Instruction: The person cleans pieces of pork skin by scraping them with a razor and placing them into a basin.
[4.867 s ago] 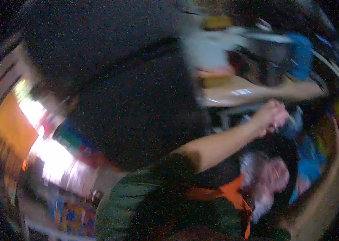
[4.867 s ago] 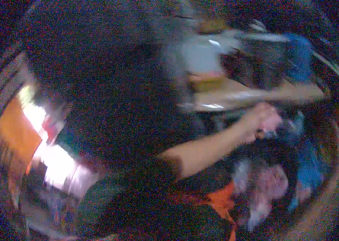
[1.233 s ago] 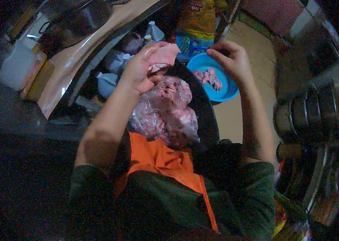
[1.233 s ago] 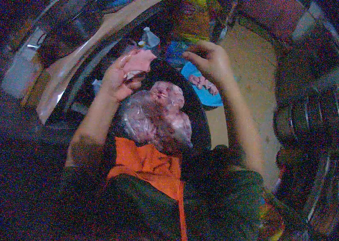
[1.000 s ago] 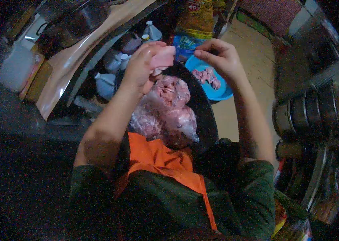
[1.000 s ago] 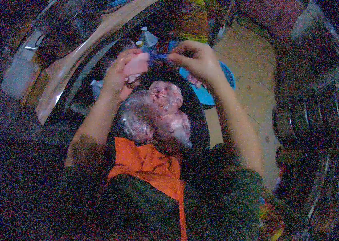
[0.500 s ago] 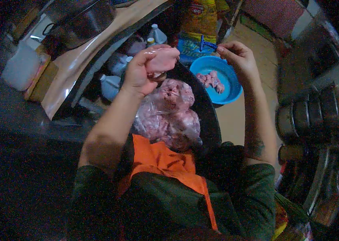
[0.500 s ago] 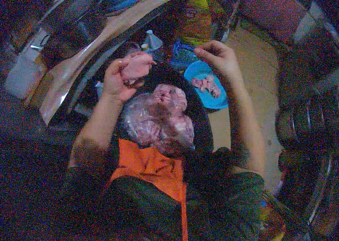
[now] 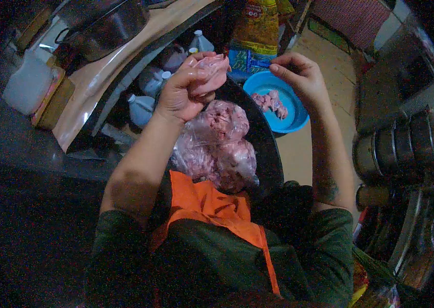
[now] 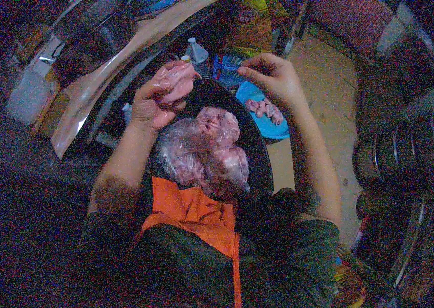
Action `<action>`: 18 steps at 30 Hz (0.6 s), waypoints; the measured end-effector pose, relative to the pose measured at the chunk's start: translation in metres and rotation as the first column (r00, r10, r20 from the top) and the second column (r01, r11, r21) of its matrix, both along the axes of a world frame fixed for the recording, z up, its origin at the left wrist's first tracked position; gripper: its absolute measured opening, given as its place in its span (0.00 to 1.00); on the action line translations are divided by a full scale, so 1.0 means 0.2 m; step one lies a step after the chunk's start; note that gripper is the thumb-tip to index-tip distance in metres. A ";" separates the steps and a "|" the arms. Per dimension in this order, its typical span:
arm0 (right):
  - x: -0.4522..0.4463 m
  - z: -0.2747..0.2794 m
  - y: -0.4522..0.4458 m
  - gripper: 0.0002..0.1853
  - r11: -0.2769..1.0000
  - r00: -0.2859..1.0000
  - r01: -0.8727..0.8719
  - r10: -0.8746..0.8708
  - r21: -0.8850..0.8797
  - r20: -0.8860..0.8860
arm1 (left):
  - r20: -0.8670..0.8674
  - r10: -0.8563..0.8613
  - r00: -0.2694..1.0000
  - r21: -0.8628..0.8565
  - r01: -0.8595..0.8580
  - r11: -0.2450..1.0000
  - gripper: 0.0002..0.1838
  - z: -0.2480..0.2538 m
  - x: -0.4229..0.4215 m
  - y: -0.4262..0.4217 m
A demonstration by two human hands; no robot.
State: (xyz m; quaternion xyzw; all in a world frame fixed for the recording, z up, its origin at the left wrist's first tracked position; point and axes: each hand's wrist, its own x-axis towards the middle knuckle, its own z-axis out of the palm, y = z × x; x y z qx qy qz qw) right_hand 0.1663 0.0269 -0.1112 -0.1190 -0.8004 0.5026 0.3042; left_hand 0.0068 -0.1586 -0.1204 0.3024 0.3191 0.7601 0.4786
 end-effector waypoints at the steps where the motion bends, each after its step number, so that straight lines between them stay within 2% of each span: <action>1: 0.00 0.00 0.00 0.09 1.000 1.000 -0.018 0.018 0.002 -0.020 | 0.003 0.016 1.000 -0.011 -0.016 1.000 0.24 0.00 0.00 0.00; 2: 0.00 0.00 0.00 0.09 1.000 1.000 -0.018 0.018 0.002 -0.019 | 0.005 0.033 0.999 -0.022 -0.033 0.999 0.24 0.01 0.00 0.00; 3: 0.00 0.00 0.01 0.09 0.990 0.996 -0.085 0.081 -0.110 -0.043 | 0.006 0.033 0.999 -0.022 -0.033 0.999 0.24 0.01 0.00 0.00; 4: 0.00 -0.01 0.01 0.09 0.964 0.988 -0.152 0.139 -0.219 -0.073 | -0.045 0.047 0.998 -0.043 -0.049 0.998 0.27 0.00 -0.01 0.00; 5: 0.01 -0.03 0.03 0.09 0.964 0.988 -0.150 0.138 -0.218 -0.070 | -0.095 0.058 0.994 -0.063 -0.064 0.996 0.31 0.00 -0.01 0.00; 6: 0.01 -0.04 0.05 0.10 0.847 0.944 -0.330 0.292 -0.416 -0.153 | -0.089 0.053 0.995 -0.061 -0.058 0.996 0.31 0.01 -0.01 0.00; 7: 0.01 -0.06 0.07 0.11 0.657 0.870 -0.488 0.414 -0.575 -0.267 | -0.048 0.059 0.997 -0.055 -0.061 0.997 0.27 0.03 0.00 0.00; 9: 0.01 -0.06 0.09 0.13 0.656 0.888 -0.448 0.406 -0.607 -0.216 | -0.002 0.011 1.000 -0.020 -0.011 1.000 0.20 0.05 -0.02 -0.01; 11: 0.00 -0.06 0.11 0.14 0.644 0.902 -0.400 0.403 -0.652 -0.155 | 0.070 0.053 0.996 -0.062 -0.049 0.997 0.18 0.07 -0.07 0.00; 13: -0.02 -0.09 0.17 0.14 0.865 0.943 -0.219 0.306 -0.452 0.128 | 0.160 0.178 0.971 -0.142 -0.155 0.978 0.13 0.10 -0.07 0.02; 14: -0.04 -0.17 0.24 0.14 0.859 0.938 -0.204 0.308 -0.470 0.157 | 0.274 0.173 0.946 -0.158 -0.133 0.978 0.12 0.09 -0.13 0.04; 15: -0.05 -0.29 0.34 0.13 0.993 0.873 -0.103 0.119 -0.061 0.473 | 0.298 0.080 0.951 -0.118 -0.047 0.992 0.12 0.10 -0.18 0.04; 16: -0.03 -0.34 0.39 0.13 0.917 0.740 -0.118 -0.174 0.381 0.649 | 0.316 -0.013 0.949 -0.065 0.035 0.997 0.12 0.12 -0.21 0.03; 17: 0.00 -0.34 0.40 0.13 0.920 0.726 -0.125 -0.170 0.371 0.666 | 0.336 -0.011 0.942 -0.072 0.037 0.997 0.12 0.14 -0.22 0.04; 18: 0.02 -0.33 0.39 0.12 0.908 0.634 -0.232 -0.131 0.349 0.762 | 0.376 -0.029 0.926 -0.056 0.054 0.997 0.13 0.16 -0.22 0.05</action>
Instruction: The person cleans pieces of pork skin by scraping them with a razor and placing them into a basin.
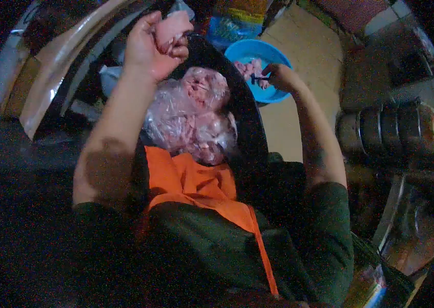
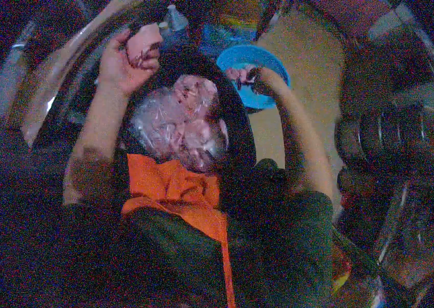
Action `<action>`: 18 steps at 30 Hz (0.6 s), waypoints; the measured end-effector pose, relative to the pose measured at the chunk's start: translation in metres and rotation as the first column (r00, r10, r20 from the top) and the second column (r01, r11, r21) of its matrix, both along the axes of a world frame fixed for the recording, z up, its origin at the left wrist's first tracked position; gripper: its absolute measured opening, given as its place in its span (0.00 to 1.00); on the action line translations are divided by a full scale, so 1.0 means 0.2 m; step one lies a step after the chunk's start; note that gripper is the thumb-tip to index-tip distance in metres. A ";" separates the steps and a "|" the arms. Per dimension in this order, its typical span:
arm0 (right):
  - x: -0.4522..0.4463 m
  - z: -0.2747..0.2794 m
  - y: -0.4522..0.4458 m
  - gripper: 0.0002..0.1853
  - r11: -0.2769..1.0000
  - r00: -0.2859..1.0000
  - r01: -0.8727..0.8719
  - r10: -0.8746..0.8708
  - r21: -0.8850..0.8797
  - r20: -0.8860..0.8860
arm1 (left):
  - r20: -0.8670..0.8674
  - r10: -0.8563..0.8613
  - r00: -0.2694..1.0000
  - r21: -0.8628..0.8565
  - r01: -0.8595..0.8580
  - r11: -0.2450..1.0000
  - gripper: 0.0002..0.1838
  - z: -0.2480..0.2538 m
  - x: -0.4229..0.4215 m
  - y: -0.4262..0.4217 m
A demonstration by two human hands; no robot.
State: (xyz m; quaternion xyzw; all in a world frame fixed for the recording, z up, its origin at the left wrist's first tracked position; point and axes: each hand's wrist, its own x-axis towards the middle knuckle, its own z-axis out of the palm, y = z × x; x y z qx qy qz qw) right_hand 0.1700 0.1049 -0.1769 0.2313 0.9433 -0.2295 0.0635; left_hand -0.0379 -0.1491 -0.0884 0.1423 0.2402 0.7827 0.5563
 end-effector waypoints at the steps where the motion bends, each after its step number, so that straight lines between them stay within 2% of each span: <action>1: 0.01 0.00 -0.01 0.12 0.998 0.989 -0.065 0.064 -0.001 0.132 | 0.035 -0.011 0.999 0.014 0.010 1.000 0.14 0.01 0.01 0.01; 2: 0.00 0.01 -0.02 0.12 0.997 0.988 -0.070 0.071 -0.008 0.141 | 0.044 -0.005 0.999 0.008 0.005 1.000 0.14 0.03 0.00 0.02; 4: -0.02 0.12 -0.10 0.11 0.949 0.972 0.126 -0.060 -0.290 0.227 | -0.049 0.053 0.997 0.014 -0.052 0.999 0.20 0.05 0.01 0.05; 5: -0.02 0.11 -0.09 0.11 0.948 0.971 0.124 -0.055 -0.293 0.234 | -0.073 0.019 0.997 0.067 -0.015 0.998 0.20 0.06 0.01 0.06; 7: -0.01 0.06 -0.06 0.10 0.813 0.996 -0.038 -0.013 -0.582 -0.083 | -0.102 0.046 0.994 -0.014 -0.047 0.999 0.20 0.09 0.02 0.08; 8: 0.00 0.04 -0.04 0.10 0.810 0.997 -0.037 -0.012 -0.585 -0.080 | -0.140 0.065 0.988 -0.085 -0.078 0.993 0.20 0.11 0.02 0.09; 9: 0.01 0.00 -0.01 0.10 0.667 0.989 -0.033 -0.084 -0.745 -0.119 | -0.139 0.068 0.988 -0.085 -0.080 0.993 0.20 0.11 0.01 0.10; 10: 0.03 -0.05 0.03 0.10 0.495 0.976 -0.045 -0.161 -0.868 -0.143 | -0.129 0.008 0.992 -0.039 -0.013 0.999 0.19 0.11 0.00 0.11; 11: 0.03 -0.13 0.08 0.10 0.499 0.976 -0.050 -0.160 -0.865 -0.148 | -0.127 -0.055 0.990 0.008 0.057 0.998 0.18 0.11 -0.02 0.11; 12: 0.04 -0.25 0.15 0.11 0.897 0.958 -0.229 0.276 -0.378 0.075 | -0.130 -0.056 0.990 0.011 0.057 0.998 0.18 0.13 0.01 0.12; 13: 0.04 -0.26 0.15 0.11 0.921 0.876 -0.380 0.388 -0.086 0.285 | -0.099 0.071 0.993 -0.080 -0.080 0.994 0.17 0.15 0.07 0.12; 14: 0.04 -0.28 0.15 0.11 0.802 0.745 -0.576 0.435 0.159 0.505 | -0.082 0.201 0.976 -0.177 -0.212 0.961 0.17 0.16 0.09 0.12; 15: 0.06 -0.23 0.12 0.11 0.888 0.952 -0.159 0.253 -0.432 0.169 | -0.076 0.206 0.976 -0.183 -0.217 0.959 0.17 0.14 0.07 0.12; 16: 0.07 -0.18 0.10 0.11 0.407 0.985 0.110 -0.167 -0.907 0.044 | -0.079 0.132 0.988 -0.121 -0.141 0.983 0.16 0.12 0.03 0.14; 17: 0.06 -0.20 0.11 0.11 0.577 0.996 0.043 -0.087 -0.815 -0.009 | -0.092 0.055 0.994 -0.053 -0.060 0.997 0.15 0.10 0.01 0.15; 18: 0.05 -0.18 0.11 0.11 0.725 0.999 -0.025 -0.008 -0.688 -0.044 | -0.101 0.056 0.993 -0.049 -0.061 0.997 0.15 0.10 0.02 0.16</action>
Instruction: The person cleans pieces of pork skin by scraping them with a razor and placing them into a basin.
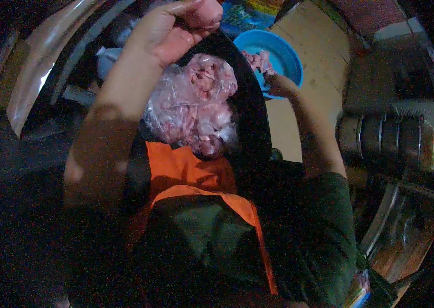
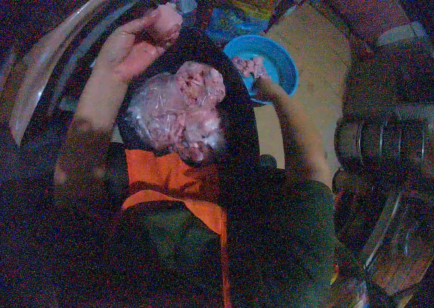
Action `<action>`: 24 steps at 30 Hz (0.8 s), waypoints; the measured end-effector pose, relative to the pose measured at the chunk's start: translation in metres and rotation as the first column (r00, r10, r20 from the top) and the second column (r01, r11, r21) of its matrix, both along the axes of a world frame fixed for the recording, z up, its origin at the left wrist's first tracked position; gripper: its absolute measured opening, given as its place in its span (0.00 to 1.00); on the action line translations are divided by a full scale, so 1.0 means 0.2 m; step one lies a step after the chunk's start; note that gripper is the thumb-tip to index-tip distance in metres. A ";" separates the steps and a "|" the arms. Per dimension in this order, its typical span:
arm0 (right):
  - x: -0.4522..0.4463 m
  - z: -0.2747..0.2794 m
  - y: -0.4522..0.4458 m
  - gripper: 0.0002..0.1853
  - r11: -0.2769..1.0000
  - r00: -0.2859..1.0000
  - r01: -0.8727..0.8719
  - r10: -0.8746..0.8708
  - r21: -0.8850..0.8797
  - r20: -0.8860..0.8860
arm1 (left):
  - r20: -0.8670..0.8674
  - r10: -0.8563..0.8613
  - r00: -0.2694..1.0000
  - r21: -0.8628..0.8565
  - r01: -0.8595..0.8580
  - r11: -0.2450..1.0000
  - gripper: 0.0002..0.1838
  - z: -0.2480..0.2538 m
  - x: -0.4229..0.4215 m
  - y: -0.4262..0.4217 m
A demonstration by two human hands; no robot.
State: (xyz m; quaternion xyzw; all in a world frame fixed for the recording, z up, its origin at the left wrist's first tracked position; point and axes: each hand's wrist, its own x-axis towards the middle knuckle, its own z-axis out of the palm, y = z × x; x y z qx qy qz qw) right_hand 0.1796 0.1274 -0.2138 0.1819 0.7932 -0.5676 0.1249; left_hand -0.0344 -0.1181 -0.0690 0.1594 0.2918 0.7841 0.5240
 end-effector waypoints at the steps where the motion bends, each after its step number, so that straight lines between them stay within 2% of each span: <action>1: 0.00 0.01 -0.01 0.12 0.924 0.989 -0.135 0.101 0.358 0.111 | -0.001 -0.022 1.000 0.026 0.022 0.999 0.15 -0.01 0.00 0.00; 3: -0.03 0.09 -0.08 0.14 0.988 0.997 0.032 -0.042 0.149 0.065 | -0.002 -0.038 0.999 0.045 0.038 0.998 0.15 -0.04 -0.05 -0.06; 4: -0.04 0.13 -0.11 0.15 0.992 0.992 0.117 -0.119 0.041 0.049 | 0.010 0.034 0.999 0.026 -0.034 0.999 0.15 -0.02 -0.01 -0.07; 5: -0.05 0.18 -0.10 0.16 0.970 0.972 0.217 -0.225 -0.106 -0.074 | 0.013 0.105 0.994 0.005 -0.105 0.994 0.15 0.01 0.01 -0.08; 6: -0.07 0.25 -0.08 0.17 0.920 0.923 0.290 -0.342 -0.265 -0.177 | -0.001 0.105 0.994 0.011 -0.105 0.994 0.15 0.02 0.00 -0.09; 7: -0.08 0.33 -0.10 0.17 0.920 0.919 0.287 -0.343 -0.266 -0.193 | 0.012 0.036 0.999 0.031 -0.037 0.999 0.15 0.01 -0.01 -0.09; 8: -0.08 0.41 -0.13 0.18 0.857 0.851 0.304 -0.440 -0.416 -0.287 | 0.019 -0.032 0.999 0.049 0.031 0.998 0.16 0.01 -0.03 -0.10; 9: -0.07 0.48 -0.16 0.19 0.776 0.766 0.288 -0.538 -0.561 -0.352 | 0.040 0.172 0.984 -0.056 -0.170 0.984 0.15 0.07 0.08 -0.09; 10: -0.07 0.56 -0.20 0.19 0.778 0.766 0.275 -0.532 -0.565 -0.360 | 0.028 0.180 0.983 -0.055 -0.179 0.982 0.15 0.07 0.07 -0.09; 12: -0.05 0.69 -0.28 0.18 0.845 0.742 0.300 -0.498 -0.443 -0.448 | 0.196 -0.053 0.979 0.047 0.045 0.998 0.14 0.07 0.07 -0.13; 14: -0.03 0.76 -0.31 0.18 0.870 0.750 0.247 -0.451 -0.427 -0.485 | 0.162 -0.009 0.987 0.012 0.008 1.000 0.14 0.09 0.10 -0.13; 17: 0.03 0.78 -0.43 0.18 0.898 0.739 0.258 -0.420 -0.355 -0.526 | 0.180 0.093 0.979 0.008 -0.096 0.995 0.14 0.03 0.15 -0.16; 19: 0.05 0.82 -0.44 0.18 0.866 0.716 0.256 -0.468 -0.428 -0.518 | 0.253 -0.046 0.966 0.114 0.018 0.993 0.16 0.04 0.14 -0.17; 21: 0.05 0.82 -0.42 0.18 0.868 0.717 0.245 -0.462 -0.431 -0.522 | 0.295 -0.071 0.953 0.123 0.035 0.992 0.16 0.04 0.15 -0.19; 22: 0.16 0.82 -0.44 0.17 0.841 0.681 0.332 -0.527 -0.427 -0.509 | 0.360 -0.188 0.914 0.133 0.150 0.980 0.16 0.02 0.15 -0.12; 24: 0.15 0.83 -0.44 0.17 0.840 0.671 0.324 -0.528 -0.435 -0.521 | 0.381 -0.214 0.899 0.138 0.174 0.975 0.16 0.02 0.14 -0.12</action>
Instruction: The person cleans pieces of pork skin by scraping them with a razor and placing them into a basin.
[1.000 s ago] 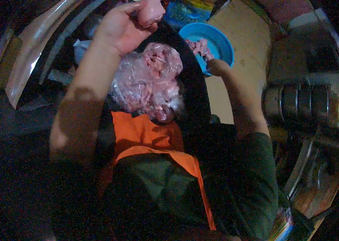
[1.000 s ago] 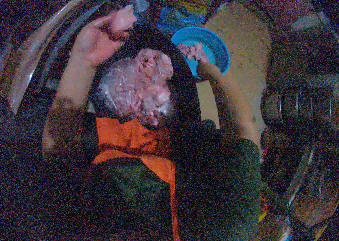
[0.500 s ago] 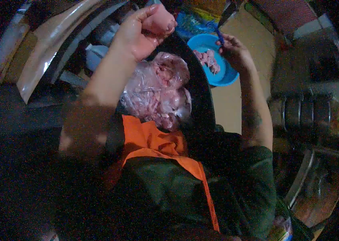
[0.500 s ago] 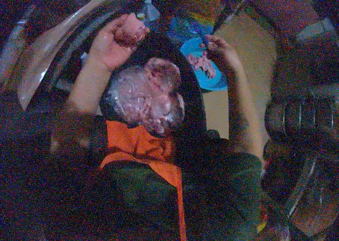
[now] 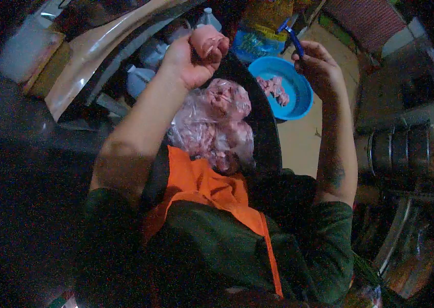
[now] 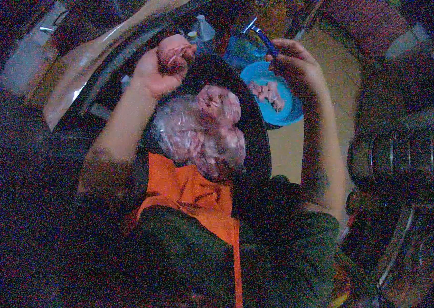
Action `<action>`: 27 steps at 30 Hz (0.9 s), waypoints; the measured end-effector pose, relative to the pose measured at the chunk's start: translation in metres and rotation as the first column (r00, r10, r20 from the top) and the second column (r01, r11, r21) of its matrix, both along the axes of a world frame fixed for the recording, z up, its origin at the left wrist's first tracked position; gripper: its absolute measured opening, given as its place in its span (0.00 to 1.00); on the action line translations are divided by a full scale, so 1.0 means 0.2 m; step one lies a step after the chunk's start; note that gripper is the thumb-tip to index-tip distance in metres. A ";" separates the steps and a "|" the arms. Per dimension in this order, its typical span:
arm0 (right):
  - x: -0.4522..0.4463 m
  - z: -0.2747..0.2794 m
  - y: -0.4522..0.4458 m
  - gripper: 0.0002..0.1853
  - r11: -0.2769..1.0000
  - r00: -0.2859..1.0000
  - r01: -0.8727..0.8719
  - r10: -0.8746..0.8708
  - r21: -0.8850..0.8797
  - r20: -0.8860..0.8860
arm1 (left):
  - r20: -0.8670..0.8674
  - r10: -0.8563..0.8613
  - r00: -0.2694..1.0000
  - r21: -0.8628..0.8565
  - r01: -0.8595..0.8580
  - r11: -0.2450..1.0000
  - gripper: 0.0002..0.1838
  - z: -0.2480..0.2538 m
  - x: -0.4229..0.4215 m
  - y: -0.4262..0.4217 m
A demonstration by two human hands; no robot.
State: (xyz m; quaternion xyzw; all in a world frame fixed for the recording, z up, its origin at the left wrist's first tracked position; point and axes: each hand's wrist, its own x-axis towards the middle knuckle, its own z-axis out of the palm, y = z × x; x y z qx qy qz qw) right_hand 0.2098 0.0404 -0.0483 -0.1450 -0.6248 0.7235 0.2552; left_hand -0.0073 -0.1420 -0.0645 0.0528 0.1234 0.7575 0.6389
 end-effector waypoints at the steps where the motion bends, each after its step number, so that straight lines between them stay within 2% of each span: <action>1: -0.01 0.00 0.01 0.17 1.000 1.000 -0.007 0.007 -0.004 -0.016 | 0.027 -0.021 0.999 -0.001 0.021 1.000 0.16 0.00 -0.01 0.00; 4: -0.02 0.00 0.03 0.17 0.997 0.995 -0.074 0.073 -0.008 -0.063 | 0.078 -0.032 0.996 -0.029 0.034 0.999 0.17 0.00 -0.02 -0.01; 5: 0.01 -0.02 -0.04 0.17 1.000 0.999 -0.025 0.025 0.002 -0.047 | 0.092 -0.081 0.992 -0.018 0.083 0.996 0.17 -0.04 -0.03 -0.03; 8: 0.00 -0.02 -0.04 0.18 1.000 0.999 -0.026 0.026 -0.007 -0.029 | 0.061 -0.037 0.997 -0.034 0.039 0.999 0.16 -0.03 -0.01 -0.04; 11: -0.01 -0.02 -0.05 0.17 1.000 1.000 -0.017 0.017 0.000 -0.009 | -0.014 0.017 1.000 0.020 -0.017 1.000 0.18 -0.02 0.00 -0.05; 13: -0.02 -0.02 -0.06 0.17 1.000 1.000 -0.014 0.014 -0.005 -0.017 | -0.183 0.183 0.966 -0.114 -0.205 0.972 0.19 0.02 0.04 -0.06; 17: -0.07 -0.03 -0.08 0.17 1.000 1.000 -0.017 0.017 0.000 0.022 | -0.147 0.149 0.978 -0.064 -0.160 0.985 0.19 0.01 0.03 -0.09; 19: -0.07 -0.03 -0.08 0.16 1.000 1.000 -0.024 0.024 0.002 0.015 | -0.232 0.237 0.943 -0.104 -0.266 0.958 0.20 0.05 0.07 -0.10; 26: -0.07 -0.06 -0.07 0.16 1.000 1.000 -0.011 0.011 -0.006 0.025 | -0.210 0.131 0.969 -0.034 -0.141 0.989 0.14 0.07 0.07 -0.13; 27: -0.07 -0.06 -0.08 0.16 1.000 0.999 -0.001 0.001 -0.010 0.039 | -0.301 0.162 0.940 -0.028 -0.179 0.984 0.15 0.06 0.08 -0.13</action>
